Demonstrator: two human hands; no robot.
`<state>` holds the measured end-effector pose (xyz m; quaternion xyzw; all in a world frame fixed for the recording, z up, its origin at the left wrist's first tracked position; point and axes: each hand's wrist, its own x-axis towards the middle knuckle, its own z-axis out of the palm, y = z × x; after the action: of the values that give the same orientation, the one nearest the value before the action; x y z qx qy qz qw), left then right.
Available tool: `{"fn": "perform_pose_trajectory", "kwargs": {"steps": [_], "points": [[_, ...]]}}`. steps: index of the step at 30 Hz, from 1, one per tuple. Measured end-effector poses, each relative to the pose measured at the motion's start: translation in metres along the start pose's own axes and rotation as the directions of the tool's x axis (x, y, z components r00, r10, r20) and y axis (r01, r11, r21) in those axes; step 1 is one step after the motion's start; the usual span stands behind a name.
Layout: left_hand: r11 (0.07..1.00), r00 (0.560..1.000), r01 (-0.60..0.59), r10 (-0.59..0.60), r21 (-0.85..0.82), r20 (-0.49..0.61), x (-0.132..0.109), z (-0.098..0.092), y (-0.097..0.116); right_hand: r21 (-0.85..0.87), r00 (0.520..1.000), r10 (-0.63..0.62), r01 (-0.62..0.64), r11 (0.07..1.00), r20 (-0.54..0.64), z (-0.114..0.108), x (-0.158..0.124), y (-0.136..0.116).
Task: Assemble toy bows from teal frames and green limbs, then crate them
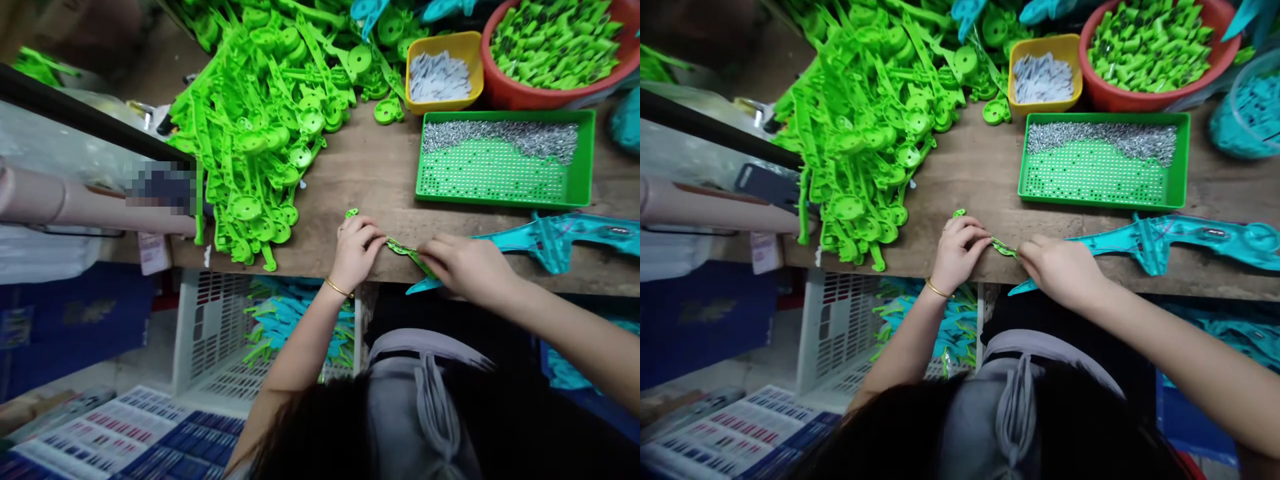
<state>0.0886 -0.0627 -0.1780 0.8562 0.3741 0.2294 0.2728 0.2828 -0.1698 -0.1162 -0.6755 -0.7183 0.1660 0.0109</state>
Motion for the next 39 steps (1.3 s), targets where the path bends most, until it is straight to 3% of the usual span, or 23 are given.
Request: {"fn": "perform_pose_trajectory", "kwargs": {"steps": [4, 8, 10, 12, 15, 18, 21, 26, 35, 39], "points": [[0.994, 0.997, -0.071, 0.074, 0.077, -0.031, -0.007, 0.0, 0.005, -0.089, 0.99, -0.141, 0.138, 0.986, -0.024, 0.015, -0.017, -0.004], [0.948, 0.95, -0.312, 0.313, 0.063, -0.015, -0.021, 0.012, 0.021, -0.074, 0.989, -0.145, 0.143, 0.987, -0.013, 0.016, -0.014, -0.003], [0.926, 0.927, -0.376, 0.376, 0.018, 0.023, -0.028, 0.02, 0.026, -0.06, 0.989, -0.149, 0.149, 0.987, 0.012, 0.014, -0.012, -0.001], [0.927, 0.927, -0.375, 0.375, -0.002, 0.02, -0.032, 0.026, 0.027, -0.008, 0.991, -0.13, 0.13, 0.991, 0.014, 0.013, -0.014, 0.003], [0.928, 0.928, -0.373, 0.373, -0.018, 0.002, -0.034, 0.03, 0.024, 0.134, 0.998, 0.045, -0.04, 0.99, -0.038, 0.015, -0.017, 0.011], [0.918, 0.918, -0.396, 0.396, -0.03, -0.003, -0.033, 0.029, 0.021, 0.243, 0.971, 0.237, -0.223, 0.944, -0.027, 0.018, -0.018, 0.015], [0.917, 0.919, -0.394, 0.394, -0.051, -0.015, -0.032, 0.028, 0.021, 0.276, 0.951, 0.31, -0.304, 0.912, 0.023, 0.017, -0.014, 0.013], [0.917, 0.917, -0.398, 0.398, -0.033, -0.013, -0.032, 0.028, 0.024, 0.174, 0.933, 0.351, -0.36, 0.916, 0.08, 0.008, -0.004, 0.007], [0.923, 0.924, -0.381, 0.378, 0.048, 0.064, -0.032, 0.03, 0.024, -0.033, 0.925, 0.323, -0.323, 0.946, 0.202, 0.001, 0.01, -0.011], [0.912, 0.913, -0.407, 0.405, 0.058, 0.043, -0.03, 0.028, 0.026, 0.074, 0.927, 0.303, -0.326, 0.943, 0.219, 0.0, 0.006, 0.001]]}}
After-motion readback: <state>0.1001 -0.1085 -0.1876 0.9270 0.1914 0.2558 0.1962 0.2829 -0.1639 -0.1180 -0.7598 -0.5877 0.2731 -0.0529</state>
